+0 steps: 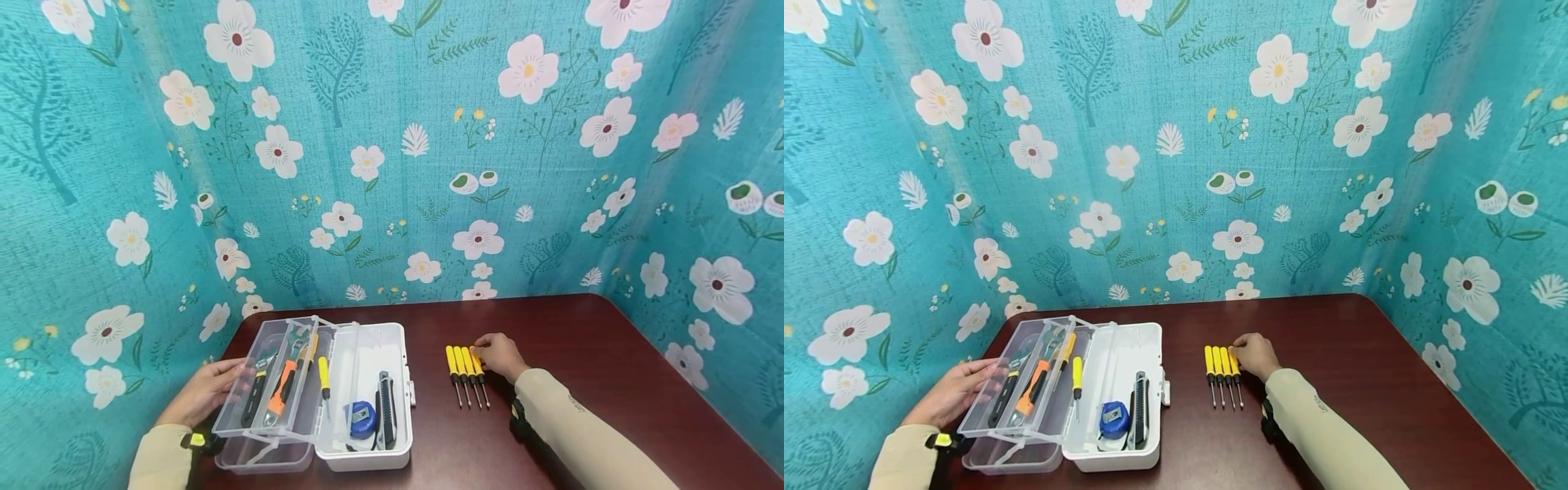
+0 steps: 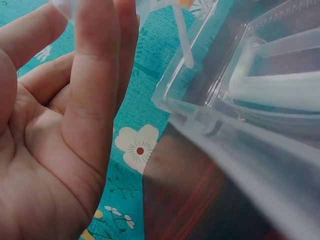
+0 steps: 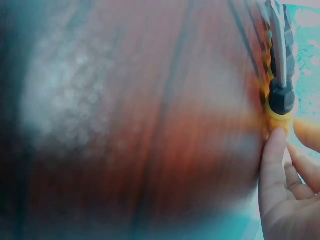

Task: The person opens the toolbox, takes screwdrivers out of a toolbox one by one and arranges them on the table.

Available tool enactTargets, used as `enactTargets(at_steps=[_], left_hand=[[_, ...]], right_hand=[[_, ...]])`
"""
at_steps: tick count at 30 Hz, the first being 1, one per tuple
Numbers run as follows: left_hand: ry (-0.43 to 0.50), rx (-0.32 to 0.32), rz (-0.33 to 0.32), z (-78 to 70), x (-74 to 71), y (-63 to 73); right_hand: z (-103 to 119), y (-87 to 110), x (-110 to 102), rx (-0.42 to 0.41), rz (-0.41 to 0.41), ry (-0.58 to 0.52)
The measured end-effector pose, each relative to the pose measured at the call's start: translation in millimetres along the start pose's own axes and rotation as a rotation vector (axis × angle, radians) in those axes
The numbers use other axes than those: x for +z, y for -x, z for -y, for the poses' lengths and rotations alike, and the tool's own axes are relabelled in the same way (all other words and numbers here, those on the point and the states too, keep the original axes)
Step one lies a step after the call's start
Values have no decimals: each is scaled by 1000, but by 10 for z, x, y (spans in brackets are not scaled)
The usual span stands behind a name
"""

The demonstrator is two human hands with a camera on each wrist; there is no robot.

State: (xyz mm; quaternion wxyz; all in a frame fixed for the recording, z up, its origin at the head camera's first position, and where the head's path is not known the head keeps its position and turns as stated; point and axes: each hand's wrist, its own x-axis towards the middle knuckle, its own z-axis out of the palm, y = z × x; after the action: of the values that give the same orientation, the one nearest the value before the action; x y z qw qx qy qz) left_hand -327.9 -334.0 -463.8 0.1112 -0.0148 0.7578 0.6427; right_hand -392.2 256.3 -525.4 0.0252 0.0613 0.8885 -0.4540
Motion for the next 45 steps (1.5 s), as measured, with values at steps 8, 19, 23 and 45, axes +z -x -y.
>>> enactTargets(at_steps=[8, 19, 23, 45], left_hand=[[13, 30, 30, 1, 6, 19], [14, 17, 1, 53, -4, 19], [31, 30, 12, 67, -24, 3], [21, 11, 9, 60, -3, 12]], right_hand=[[16, 46, -28, -11, -19, -22], [-36, 116, -28, -6, -11, -50], [-16, 131, -52, -20, -14, -63], [524, 269, 84, -167, 38, -89]])
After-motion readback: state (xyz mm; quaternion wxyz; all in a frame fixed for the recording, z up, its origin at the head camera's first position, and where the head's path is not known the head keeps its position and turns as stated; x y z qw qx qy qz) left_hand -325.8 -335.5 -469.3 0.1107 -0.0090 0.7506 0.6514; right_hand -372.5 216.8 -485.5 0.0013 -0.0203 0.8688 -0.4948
